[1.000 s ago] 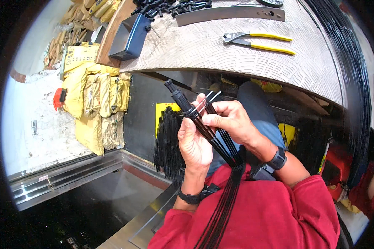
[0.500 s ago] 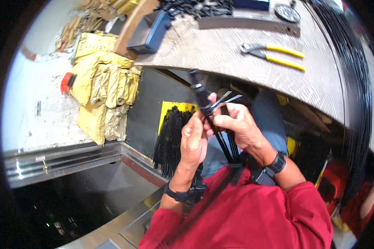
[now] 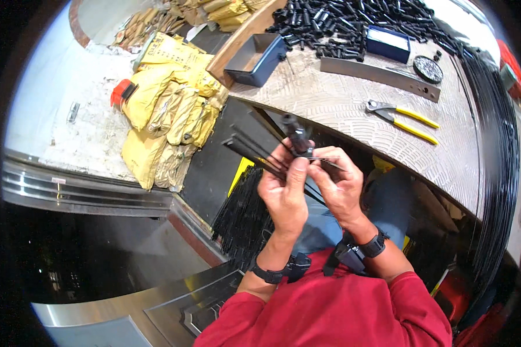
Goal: The person picks up a bundle of black rods, inserts them into a black plastic component, and secures them by threading a wire through the assembly. They then use pliers to trim the excess wire and rods before setting the finished unit aside and repeating the process.
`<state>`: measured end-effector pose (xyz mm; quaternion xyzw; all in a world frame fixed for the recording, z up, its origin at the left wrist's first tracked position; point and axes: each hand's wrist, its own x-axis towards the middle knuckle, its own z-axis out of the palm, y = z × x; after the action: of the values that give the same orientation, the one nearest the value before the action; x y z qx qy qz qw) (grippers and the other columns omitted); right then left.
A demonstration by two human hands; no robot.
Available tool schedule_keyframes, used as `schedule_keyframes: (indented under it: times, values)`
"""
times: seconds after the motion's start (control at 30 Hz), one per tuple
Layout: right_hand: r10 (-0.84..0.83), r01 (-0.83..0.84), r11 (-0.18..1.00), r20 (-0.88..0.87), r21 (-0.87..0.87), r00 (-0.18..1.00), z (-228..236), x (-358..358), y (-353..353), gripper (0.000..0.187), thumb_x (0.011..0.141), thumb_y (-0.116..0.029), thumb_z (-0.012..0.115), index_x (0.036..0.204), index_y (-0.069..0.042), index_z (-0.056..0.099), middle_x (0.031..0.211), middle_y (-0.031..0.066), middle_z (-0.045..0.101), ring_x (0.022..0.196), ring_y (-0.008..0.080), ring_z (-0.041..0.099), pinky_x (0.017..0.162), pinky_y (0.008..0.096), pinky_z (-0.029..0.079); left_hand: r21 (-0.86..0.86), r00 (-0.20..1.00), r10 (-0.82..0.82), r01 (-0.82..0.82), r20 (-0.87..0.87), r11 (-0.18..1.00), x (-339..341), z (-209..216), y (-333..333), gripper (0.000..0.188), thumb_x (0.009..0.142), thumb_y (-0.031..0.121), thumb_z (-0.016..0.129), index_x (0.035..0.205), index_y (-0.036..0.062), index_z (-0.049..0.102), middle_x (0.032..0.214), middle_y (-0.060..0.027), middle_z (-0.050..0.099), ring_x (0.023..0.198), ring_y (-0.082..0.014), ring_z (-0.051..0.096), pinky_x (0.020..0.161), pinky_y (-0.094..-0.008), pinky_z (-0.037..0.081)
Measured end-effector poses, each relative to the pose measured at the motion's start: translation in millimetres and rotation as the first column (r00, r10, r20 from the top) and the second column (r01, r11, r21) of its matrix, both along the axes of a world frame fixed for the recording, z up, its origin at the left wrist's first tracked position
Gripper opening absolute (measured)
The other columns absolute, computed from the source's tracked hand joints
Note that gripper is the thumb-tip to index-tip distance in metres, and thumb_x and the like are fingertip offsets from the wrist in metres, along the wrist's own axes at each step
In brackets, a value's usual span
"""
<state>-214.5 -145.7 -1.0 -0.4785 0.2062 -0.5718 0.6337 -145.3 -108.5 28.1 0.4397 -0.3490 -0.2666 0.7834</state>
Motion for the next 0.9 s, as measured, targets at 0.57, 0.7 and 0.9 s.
schedule_keyframes:
  times: [0.57,0.7,0.9]
  values:
    - [-0.325,0.116,0.858,-0.354,-0.501,0.877,-3,5,11,0.017,0.070,-0.012,0.070,0.078,-0.001,0.061,0.064,0.0090,0.056,0.061,0.0146,0.057,0.054,0.0270,0.043,0.039,0.990,0.137,-0.136,-0.018,0.990,22,-16,29,0.015,0.084,0.005,0.055,0.097,-0.0030,0.054,0.089,-0.0076,0.058,0.080,-0.0143,0.057,0.075,-0.0278,0.046]
    - [0.112,-0.174,0.976,-0.383,-0.131,0.917,-5,1,5,0.016,0.073,-0.014,0.068,0.077,0.001,0.063,0.066,0.0053,0.059,0.058,0.0080,0.050,0.051,0.0237,0.039,0.045,0.995,0.095,-0.095,0.006,0.994,24,-21,35,0.017,0.086,0.009,0.053,0.098,-0.0035,0.054,0.090,-0.0075,0.058,0.081,-0.0140,0.056,0.075,-0.0268,0.045]
    - [0.283,-0.276,0.959,-0.146,0.068,0.948,-18,10,12,0.017,0.072,-0.011,0.070,0.079,-0.001,0.059,0.065,-0.0052,0.050,0.061,0.0019,0.042,0.051,0.0204,0.036,0.026,0.979,0.098,-0.105,0.181,0.994,16,-26,38,0.029,0.089,0.017,0.051,0.109,-0.0040,0.051,0.097,-0.0074,0.057,0.085,-0.0144,0.054,0.077,-0.0278,0.043]
